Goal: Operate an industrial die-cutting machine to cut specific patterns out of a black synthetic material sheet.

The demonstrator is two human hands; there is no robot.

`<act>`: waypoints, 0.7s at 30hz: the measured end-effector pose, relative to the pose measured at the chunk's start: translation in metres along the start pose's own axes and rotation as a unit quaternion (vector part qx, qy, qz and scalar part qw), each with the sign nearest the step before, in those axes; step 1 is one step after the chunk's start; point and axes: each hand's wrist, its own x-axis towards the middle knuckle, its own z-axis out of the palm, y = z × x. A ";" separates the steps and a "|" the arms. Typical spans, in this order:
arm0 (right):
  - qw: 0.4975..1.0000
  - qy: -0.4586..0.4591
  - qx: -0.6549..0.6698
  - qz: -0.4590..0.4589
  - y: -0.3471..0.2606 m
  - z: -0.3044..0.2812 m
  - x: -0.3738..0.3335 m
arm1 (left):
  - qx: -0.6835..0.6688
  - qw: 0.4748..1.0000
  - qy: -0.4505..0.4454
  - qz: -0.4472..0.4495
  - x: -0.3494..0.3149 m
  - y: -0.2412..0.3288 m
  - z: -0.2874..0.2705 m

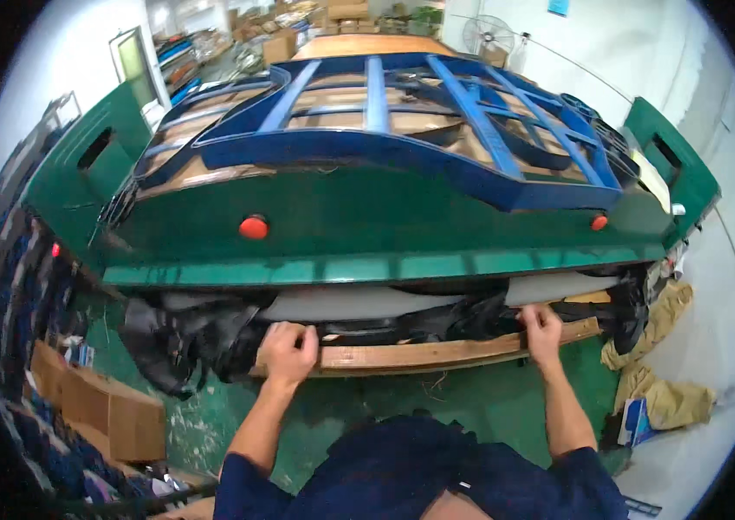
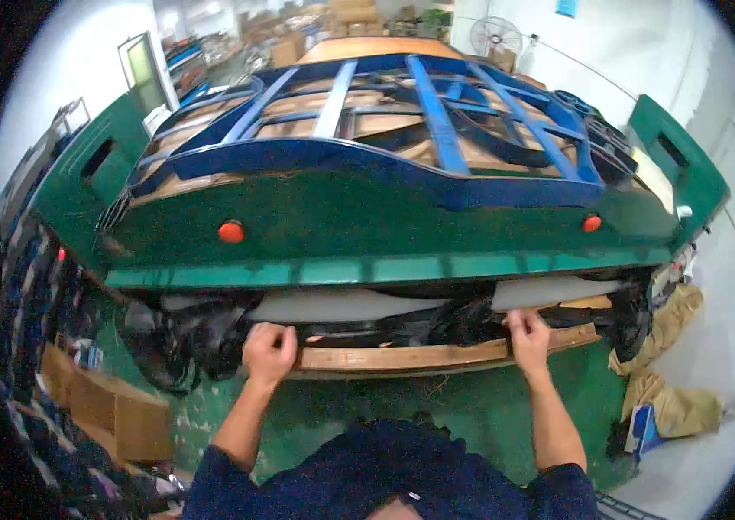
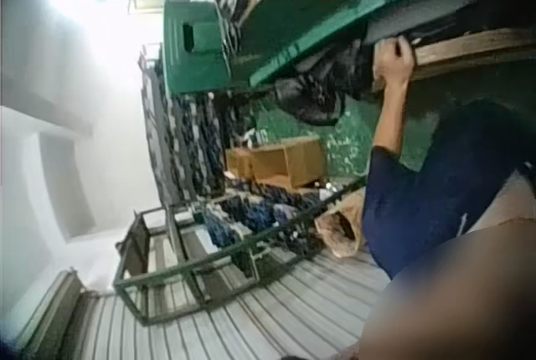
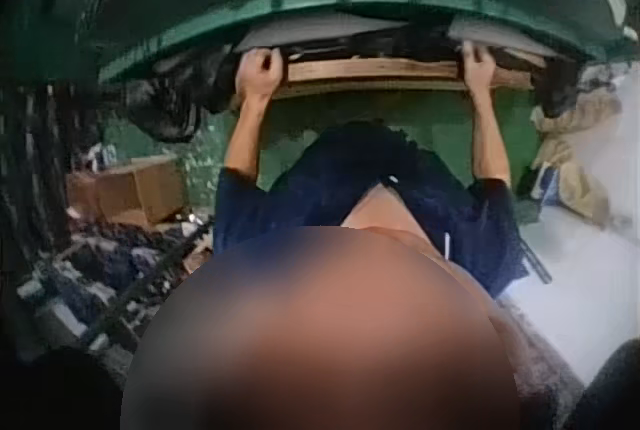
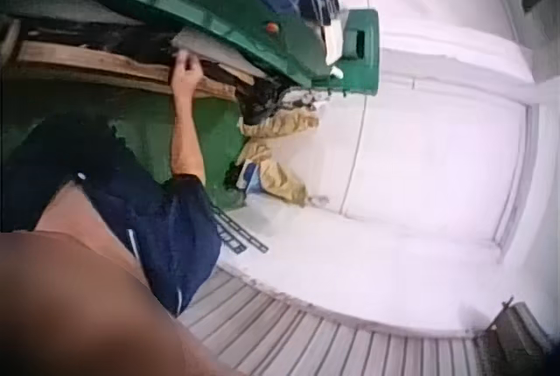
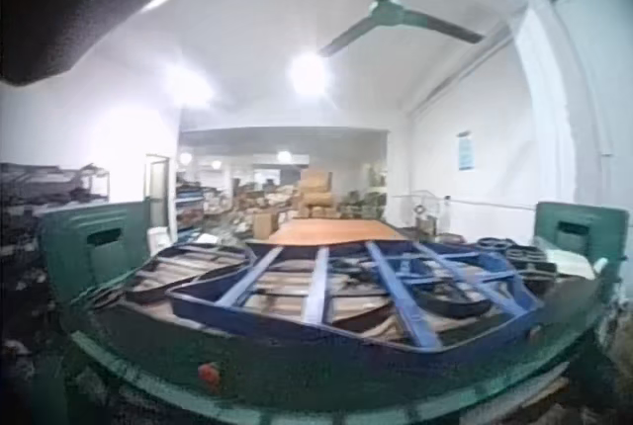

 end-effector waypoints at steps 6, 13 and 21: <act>0.981 0.170 0.068 -0.068 -0.050 -0.066 0.125 | -0.033 0.994 0.103 0.024 0.123 0.026 -0.017; 0.977 0.191 -0.011 -0.097 -0.047 -0.056 0.154 | 0.094 0.981 0.140 0.092 0.130 0.015 0.002; 0.992 0.049 0.113 0.024 -0.066 -0.088 0.158 | -0.014 0.994 0.094 -0.058 0.135 0.040 -0.025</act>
